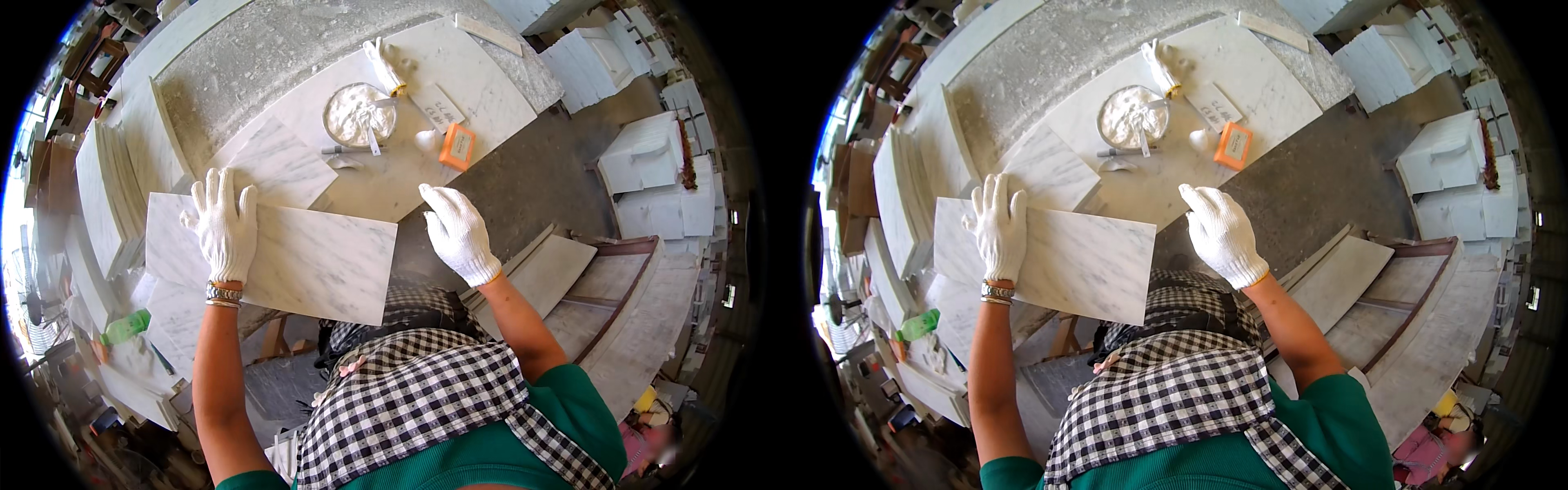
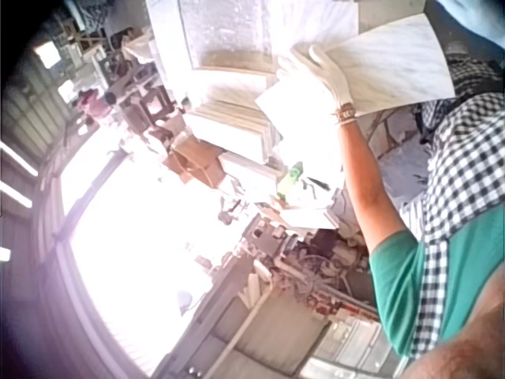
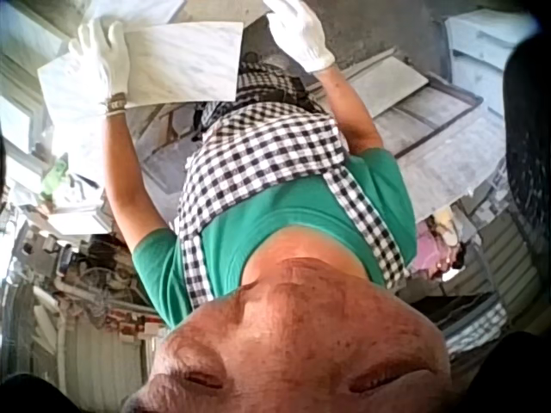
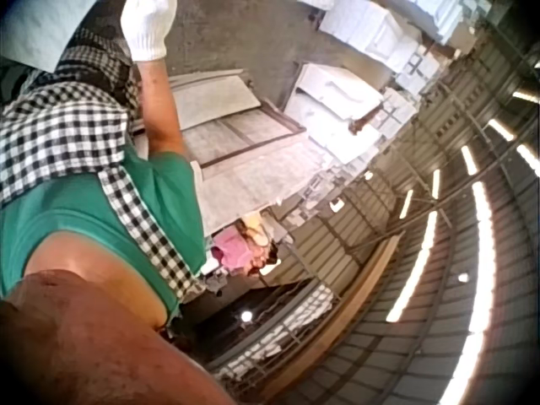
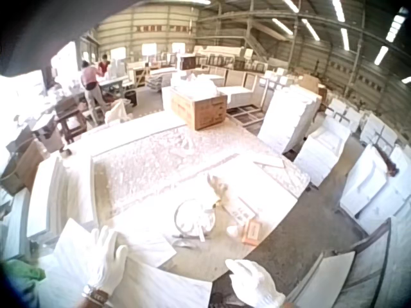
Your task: The person applies a white paste to the edges of a marble tile using a metal scraper, then smooths the edges with an orange block. The person repeats this process on multiple tiles, handling them one at a time.
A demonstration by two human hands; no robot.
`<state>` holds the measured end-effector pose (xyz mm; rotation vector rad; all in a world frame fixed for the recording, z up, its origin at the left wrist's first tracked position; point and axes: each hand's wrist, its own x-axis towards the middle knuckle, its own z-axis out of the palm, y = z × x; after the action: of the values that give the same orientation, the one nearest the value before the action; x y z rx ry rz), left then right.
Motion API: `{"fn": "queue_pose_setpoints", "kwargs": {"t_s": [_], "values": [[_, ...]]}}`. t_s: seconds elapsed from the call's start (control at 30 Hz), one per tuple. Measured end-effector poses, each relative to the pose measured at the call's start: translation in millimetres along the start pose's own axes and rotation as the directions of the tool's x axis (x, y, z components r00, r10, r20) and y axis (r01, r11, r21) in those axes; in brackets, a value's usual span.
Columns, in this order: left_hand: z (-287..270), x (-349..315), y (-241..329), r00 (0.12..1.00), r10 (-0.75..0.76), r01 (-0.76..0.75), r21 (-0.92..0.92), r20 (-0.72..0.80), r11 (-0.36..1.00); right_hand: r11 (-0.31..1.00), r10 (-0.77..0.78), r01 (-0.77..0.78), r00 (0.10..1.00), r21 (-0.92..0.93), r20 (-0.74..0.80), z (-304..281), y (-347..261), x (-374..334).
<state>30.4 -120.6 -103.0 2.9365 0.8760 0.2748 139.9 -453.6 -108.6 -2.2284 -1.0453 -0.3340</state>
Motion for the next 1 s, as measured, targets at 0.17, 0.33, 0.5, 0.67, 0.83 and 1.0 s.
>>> {"fn": "queue_pose_setpoints", "kwargs": {"t_s": [0.17,0.33,0.5,0.67,0.83,1.0], "values": [[0.7,-1.4,-1.9,1.0,-0.009,0.009,0.008,-0.003,1.0,0.717,0.342,-0.528,0.835,0.455,0.431,4.2,-22.3,-16.8],[1.7,-0.7,-2.3,1.0,-0.001,0.001,-0.001,-0.02,1.0,0.321,0.37,-0.76,0.65,0.565,0.664,17.1,-49.4,-26.7],[2.0,6.3,-2.0,0.997,0.005,-0.007,-0.016,-0.076,1.0,0.365,0.46,-0.718,0.693,0.593,0.556,30.7,-43.2,-12.2],[2.7,15.1,-3.6,0.99,-0.014,0.014,0.0,-0.142,1.0,0.336,0.453,-0.733,0.677,0.591,0.581,26.5,-42.5,27.0],[4.6,15.9,-2.1,0.992,-0.003,0.0,-0.02,-0.126,1.0,0.622,0.46,-0.577,0.816,0.529,0.349,32.0,-42.3,19.1],[4.4,16.6,0.0,0.997,-0.006,0.006,0.004,-0.083,1.0,0.891,0.234,-0.261,0.965,0.372,0.116,41.3,-48.6,5.9]]}}
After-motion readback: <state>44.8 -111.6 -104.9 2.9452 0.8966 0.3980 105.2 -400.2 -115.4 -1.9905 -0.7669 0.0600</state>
